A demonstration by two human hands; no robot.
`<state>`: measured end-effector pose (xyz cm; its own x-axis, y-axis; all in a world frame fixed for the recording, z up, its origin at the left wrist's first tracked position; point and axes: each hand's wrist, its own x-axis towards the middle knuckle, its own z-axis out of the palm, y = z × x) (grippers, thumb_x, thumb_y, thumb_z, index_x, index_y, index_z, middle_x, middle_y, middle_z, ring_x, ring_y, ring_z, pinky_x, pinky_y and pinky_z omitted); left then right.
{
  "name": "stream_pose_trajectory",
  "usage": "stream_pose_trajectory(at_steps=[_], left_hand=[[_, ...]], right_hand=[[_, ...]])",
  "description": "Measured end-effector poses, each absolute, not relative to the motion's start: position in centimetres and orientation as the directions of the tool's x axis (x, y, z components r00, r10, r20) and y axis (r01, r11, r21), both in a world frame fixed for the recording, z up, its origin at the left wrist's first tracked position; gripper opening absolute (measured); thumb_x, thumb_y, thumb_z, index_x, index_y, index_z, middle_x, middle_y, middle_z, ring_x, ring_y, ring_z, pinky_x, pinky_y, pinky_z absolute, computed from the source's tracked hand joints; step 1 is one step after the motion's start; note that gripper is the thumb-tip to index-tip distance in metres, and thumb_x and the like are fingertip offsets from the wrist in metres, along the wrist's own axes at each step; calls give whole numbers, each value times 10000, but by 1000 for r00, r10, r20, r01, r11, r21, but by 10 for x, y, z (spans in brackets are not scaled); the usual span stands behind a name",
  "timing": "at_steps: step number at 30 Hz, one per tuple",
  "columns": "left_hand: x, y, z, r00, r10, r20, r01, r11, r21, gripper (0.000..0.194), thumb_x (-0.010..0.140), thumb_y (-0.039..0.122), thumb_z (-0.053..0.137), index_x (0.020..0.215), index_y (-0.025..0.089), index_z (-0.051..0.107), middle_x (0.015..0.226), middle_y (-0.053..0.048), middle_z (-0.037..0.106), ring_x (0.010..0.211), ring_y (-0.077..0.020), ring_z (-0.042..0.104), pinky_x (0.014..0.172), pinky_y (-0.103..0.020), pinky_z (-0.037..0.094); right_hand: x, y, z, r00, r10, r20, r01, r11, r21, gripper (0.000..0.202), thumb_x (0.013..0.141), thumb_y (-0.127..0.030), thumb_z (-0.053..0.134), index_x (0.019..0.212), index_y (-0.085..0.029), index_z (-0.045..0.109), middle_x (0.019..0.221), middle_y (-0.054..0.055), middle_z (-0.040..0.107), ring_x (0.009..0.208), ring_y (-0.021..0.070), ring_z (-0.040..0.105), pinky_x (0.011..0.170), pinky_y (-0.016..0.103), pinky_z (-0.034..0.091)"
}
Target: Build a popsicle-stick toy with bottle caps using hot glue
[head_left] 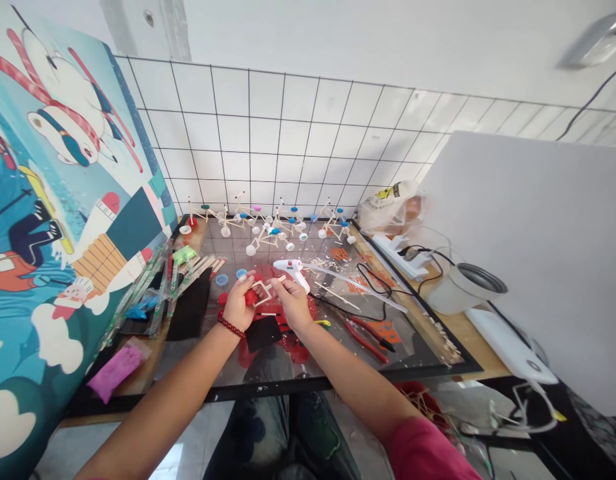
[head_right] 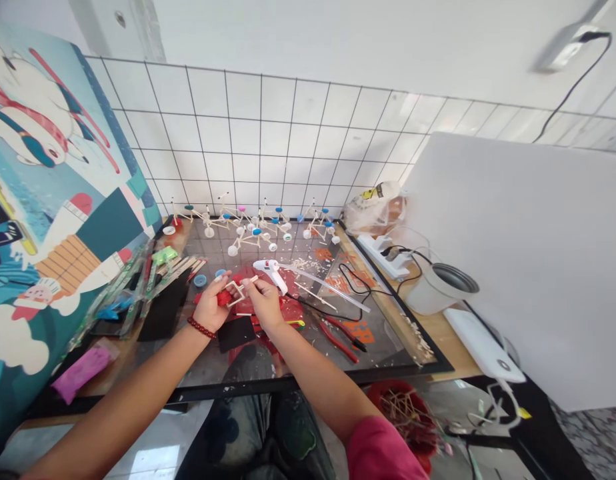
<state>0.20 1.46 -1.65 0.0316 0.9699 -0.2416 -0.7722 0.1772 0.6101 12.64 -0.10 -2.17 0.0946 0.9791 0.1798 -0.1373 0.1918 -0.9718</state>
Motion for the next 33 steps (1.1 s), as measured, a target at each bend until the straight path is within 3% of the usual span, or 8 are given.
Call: stream_pose_trajectory(at_steps=[24,33], left_hand=[[2,12,-15,54,968,-244,-785,193,588,180,731,121,721,900,139,660,612,21,563,529,-90,539,529,-209,469],[3,13,-15,42,965,-259,-781,193,594,164,739,120,721,883,141,647,614,22,569,523,-91,545,524,-211,465]], right_hand=[[127,-3,-18,97,981,171,-136,183,-974,451,730,-608,688,580,-194,592,585,-21,497,573,121,411,559,273,336],[127,-3,-15,117,976,186,-203,207,-957,368,749,-564,675,711,-198,651,640,-23,525,592,117,417,588,267,359]])
